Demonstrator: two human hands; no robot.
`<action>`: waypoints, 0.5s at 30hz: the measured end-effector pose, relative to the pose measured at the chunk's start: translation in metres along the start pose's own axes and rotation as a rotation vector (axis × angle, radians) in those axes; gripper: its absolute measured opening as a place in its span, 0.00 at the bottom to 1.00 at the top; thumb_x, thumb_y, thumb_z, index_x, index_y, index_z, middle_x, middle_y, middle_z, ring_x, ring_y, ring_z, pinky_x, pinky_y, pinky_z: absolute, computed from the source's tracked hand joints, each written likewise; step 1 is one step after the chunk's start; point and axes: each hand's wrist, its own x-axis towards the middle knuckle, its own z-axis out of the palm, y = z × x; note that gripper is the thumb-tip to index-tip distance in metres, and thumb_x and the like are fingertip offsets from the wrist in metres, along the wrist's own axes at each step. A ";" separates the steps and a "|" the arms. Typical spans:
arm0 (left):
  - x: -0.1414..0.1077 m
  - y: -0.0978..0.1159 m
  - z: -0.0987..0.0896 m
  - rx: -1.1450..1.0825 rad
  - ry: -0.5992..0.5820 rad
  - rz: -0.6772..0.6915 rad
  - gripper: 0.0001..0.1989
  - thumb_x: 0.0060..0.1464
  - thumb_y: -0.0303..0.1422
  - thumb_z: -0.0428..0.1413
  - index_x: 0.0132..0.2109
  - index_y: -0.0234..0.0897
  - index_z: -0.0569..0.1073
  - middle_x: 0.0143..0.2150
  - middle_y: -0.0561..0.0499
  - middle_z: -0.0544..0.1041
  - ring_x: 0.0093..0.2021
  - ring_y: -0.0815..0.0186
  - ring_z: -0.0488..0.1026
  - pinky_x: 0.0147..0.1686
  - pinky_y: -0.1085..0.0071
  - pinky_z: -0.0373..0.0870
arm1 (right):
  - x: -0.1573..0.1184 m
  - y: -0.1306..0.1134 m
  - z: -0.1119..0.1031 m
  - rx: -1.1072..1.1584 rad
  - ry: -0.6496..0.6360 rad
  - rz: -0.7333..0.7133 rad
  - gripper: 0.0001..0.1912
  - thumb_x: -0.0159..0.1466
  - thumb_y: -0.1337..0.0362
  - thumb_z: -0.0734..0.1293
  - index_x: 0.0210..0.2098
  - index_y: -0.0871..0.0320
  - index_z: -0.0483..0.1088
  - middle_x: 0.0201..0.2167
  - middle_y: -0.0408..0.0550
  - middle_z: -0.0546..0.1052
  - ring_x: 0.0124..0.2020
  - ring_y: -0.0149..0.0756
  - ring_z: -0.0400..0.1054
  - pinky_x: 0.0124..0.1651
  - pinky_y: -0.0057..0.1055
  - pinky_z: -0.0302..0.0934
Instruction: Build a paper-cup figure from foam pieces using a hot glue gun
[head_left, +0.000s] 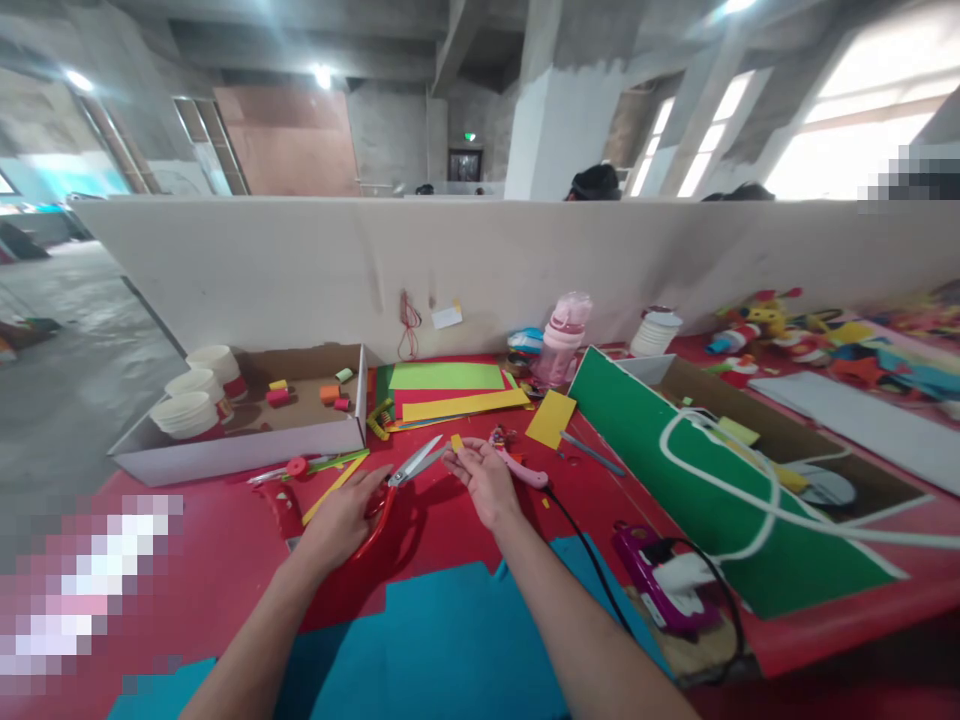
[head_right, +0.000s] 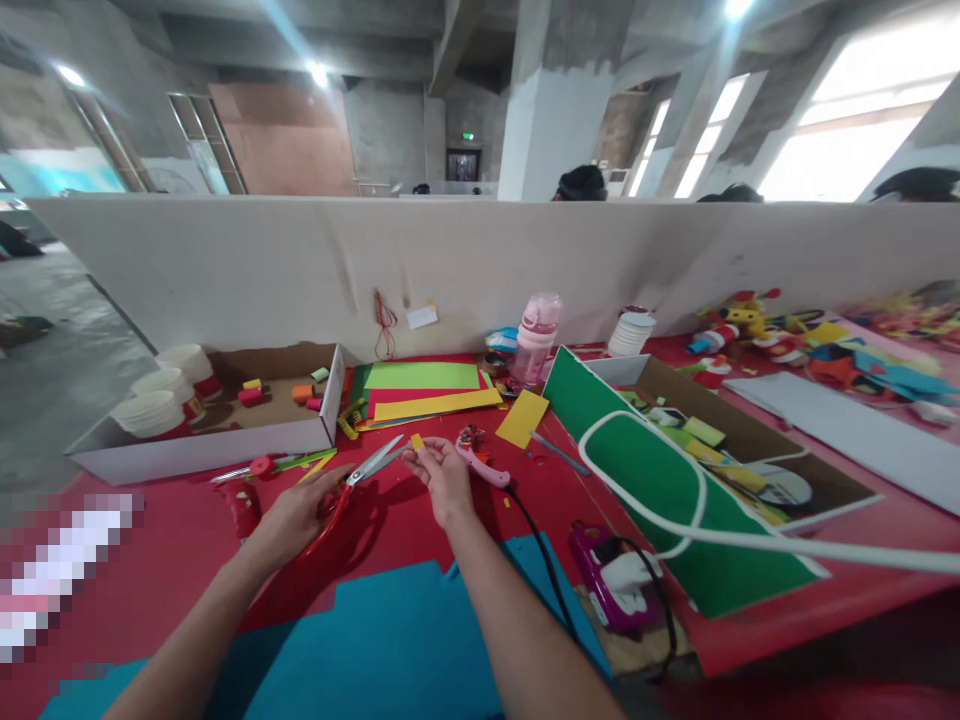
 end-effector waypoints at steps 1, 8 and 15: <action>0.000 0.000 -0.001 0.015 -0.008 -0.004 0.27 0.55 0.27 0.48 0.63 0.38 0.63 0.56 0.41 0.72 0.51 0.56 0.73 0.48 0.64 0.68 | -0.001 0.000 0.001 -0.018 0.002 -0.006 0.22 0.44 0.61 0.79 0.33 0.58 0.67 0.28 0.44 0.80 0.32 0.33 0.76 0.45 0.34 0.71; -0.001 0.009 0.000 0.113 -0.058 -0.029 0.31 0.52 0.23 0.48 0.65 0.38 0.61 0.53 0.41 0.73 0.47 0.57 0.74 0.45 0.66 0.68 | -0.006 0.000 0.004 -0.102 -0.022 0.004 0.19 0.48 0.61 0.76 0.35 0.57 0.67 0.29 0.44 0.79 0.33 0.34 0.76 0.46 0.36 0.70; -0.002 0.012 0.002 0.122 -0.050 -0.007 0.31 0.54 0.23 0.47 0.65 0.37 0.60 0.52 0.41 0.73 0.44 0.58 0.74 0.42 0.67 0.68 | -0.008 0.002 0.006 -0.120 -0.038 0.008 0.18 0.48 0.63 0.74 0.36 0.57 0.66 0.30 0.43 0.80 0.33 0.36 0.76 0.44 0.38 0.70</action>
